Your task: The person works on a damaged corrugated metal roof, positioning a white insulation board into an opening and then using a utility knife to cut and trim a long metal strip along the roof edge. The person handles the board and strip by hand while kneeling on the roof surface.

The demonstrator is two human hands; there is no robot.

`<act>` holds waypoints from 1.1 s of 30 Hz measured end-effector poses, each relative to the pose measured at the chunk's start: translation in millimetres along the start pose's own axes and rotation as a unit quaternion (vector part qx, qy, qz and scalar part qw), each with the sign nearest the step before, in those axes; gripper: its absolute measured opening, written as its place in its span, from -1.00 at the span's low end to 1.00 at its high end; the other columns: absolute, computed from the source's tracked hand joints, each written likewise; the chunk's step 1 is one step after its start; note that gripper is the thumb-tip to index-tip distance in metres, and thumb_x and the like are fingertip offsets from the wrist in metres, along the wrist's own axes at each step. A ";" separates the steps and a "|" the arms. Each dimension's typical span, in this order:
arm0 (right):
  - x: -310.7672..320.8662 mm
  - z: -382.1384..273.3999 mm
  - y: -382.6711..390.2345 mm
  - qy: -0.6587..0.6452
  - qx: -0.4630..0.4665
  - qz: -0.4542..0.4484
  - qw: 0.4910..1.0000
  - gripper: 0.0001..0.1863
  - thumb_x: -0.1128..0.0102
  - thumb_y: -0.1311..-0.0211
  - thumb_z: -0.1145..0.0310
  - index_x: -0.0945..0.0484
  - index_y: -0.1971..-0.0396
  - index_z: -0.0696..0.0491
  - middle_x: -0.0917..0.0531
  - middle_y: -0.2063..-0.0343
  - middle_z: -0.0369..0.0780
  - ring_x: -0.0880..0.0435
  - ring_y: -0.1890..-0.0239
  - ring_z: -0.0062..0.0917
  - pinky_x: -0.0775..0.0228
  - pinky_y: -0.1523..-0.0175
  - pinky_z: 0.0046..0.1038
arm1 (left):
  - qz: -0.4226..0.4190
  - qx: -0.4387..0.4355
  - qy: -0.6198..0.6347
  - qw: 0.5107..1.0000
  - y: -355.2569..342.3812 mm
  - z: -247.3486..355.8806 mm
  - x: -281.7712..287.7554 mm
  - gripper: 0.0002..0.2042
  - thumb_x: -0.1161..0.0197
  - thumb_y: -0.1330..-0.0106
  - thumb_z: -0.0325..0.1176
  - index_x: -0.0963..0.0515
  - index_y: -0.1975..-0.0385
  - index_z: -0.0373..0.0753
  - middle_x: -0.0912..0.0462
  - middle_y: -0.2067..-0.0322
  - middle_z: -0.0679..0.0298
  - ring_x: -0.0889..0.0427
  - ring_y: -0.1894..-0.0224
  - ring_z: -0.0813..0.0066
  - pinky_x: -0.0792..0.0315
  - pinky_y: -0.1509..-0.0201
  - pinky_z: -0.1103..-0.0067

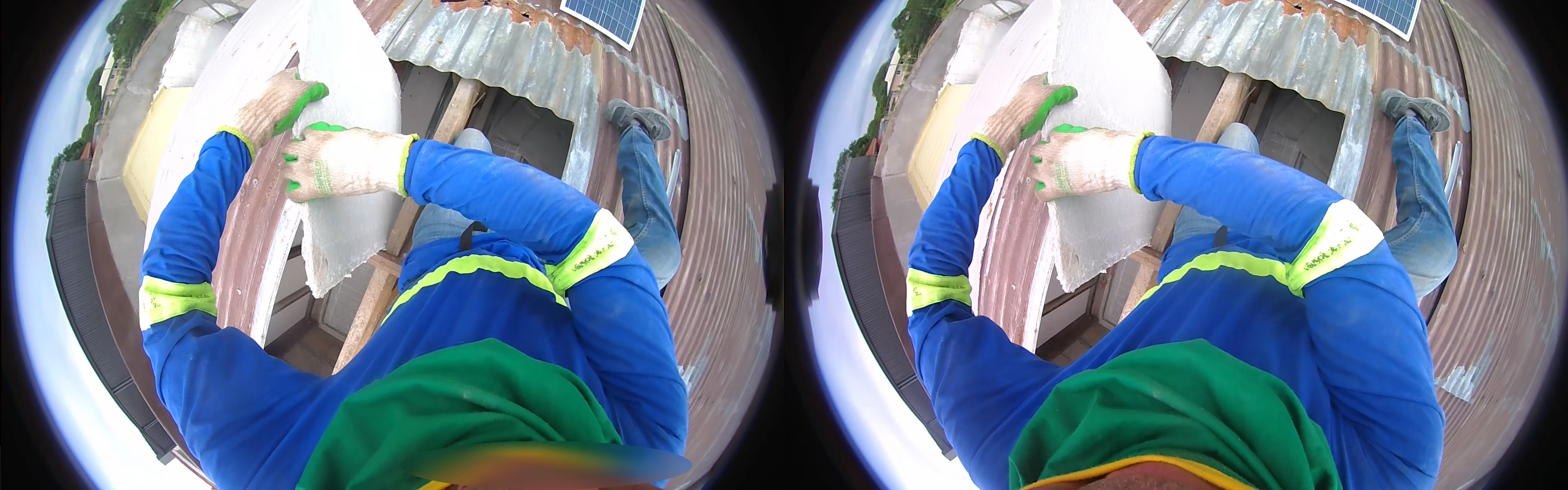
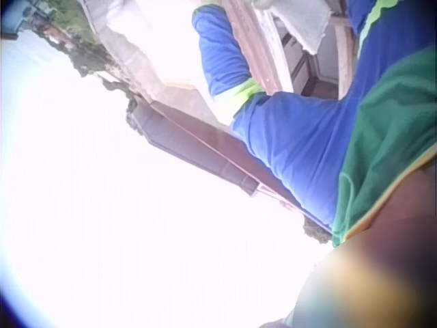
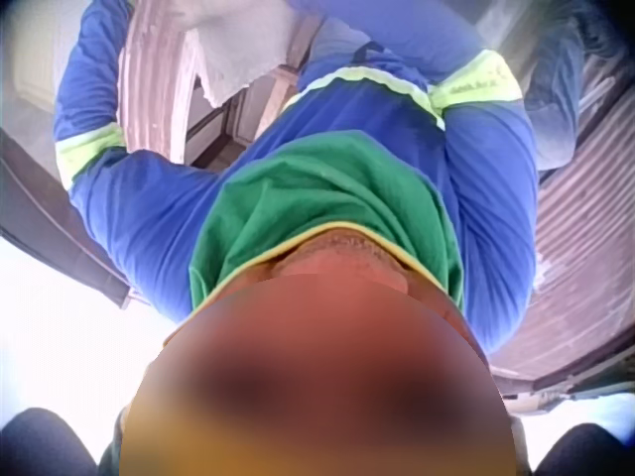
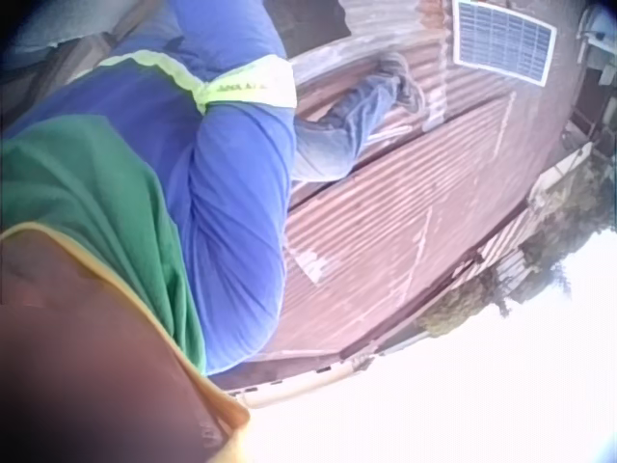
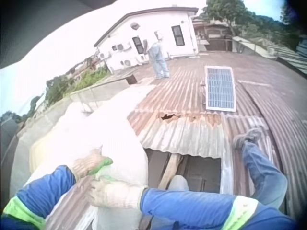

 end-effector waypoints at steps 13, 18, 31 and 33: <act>-43.7 -30.1 61.0 -0.057 -0.097 0.020 0.993 -0.43 -0.35 -0.16 0.22 -0.49 -0.22 -0.22 -0.46 -0.28 -0.30 -0.34 -0.45 -0.39 -0.51 -0.25 -0.33 | 0.017 0.008 -0.004 1.000 16.5 1.5 -59.7 -0.51 -0.23 -0.27 -0.10 -0.60 -0.03 -0.40 -0.73 0.12 -0.17 -0.72 0.02 -0.09 -0.55 -0.14 0.21; -54.6 -35.4 114.0 -0.113 -0.166 -0.095 0.975 -0.18 -0.50 -0.07 0.06 -0.39 -0.38 -0.23 -0.35 -0.43 -0.23 -0.26 -0.50 -0.28 -0.45 -0.37 -0.21 | -0.051 0.045 0.032 0.997 5.0 -33.9 -68.7 -0.52 -0.22 -0.30 -0.10 -0.61 -0.05 -0.38 -0.76 0.13 -0.11 -0.77 0.10 0.03 -0.58 -0.07 0.27; -74.5 -16.3 321.2 -0.187 -0.482 -0.224 0.826 -0.26 -0.39 -0.24 0.14 -0.35 -0.41 -0.07 -0.40 -0.39 -0.14 -0.34 -0.46 -0.20 -0.31 -0.47 -0.15 | -0.021 0.109 0.069 0.991 29.6 -49.1 -70.7 -0.45 -0.28 -0.30 -0.13 -0.55 -0.17 -0.43 -0.75 0.04 -0.10 -0.78 0.03 0.13 -0.61 -0.14 0.35; -73.1 -15.3 348.3 -0.176 -0.515 -0.210 0.812 -0.23 -0.40 -0.21 0.14 -0.35 -0.42 -0.07 -0.43 -0.37 -0.11 -0.36 -0.44 -0.18 -0.27 -0.49 -0.17 | -0.032 0.126 0.113 0.985 20.4 -70.0 -74.2 -0.45 -0.28 -0.30 -0.14 -0.55 -0.15 -0.48 -0.76 0.06 -0.11 -0.80 0.07 0.13 -0.63 -0.10 0.35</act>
Point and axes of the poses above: each hand's wrist, its own y-axis away from the middle knuckle, its own x-axis out of the back of the hand, z = x × y, the point moved 10 cm from there along -y, towards the middle knuckle
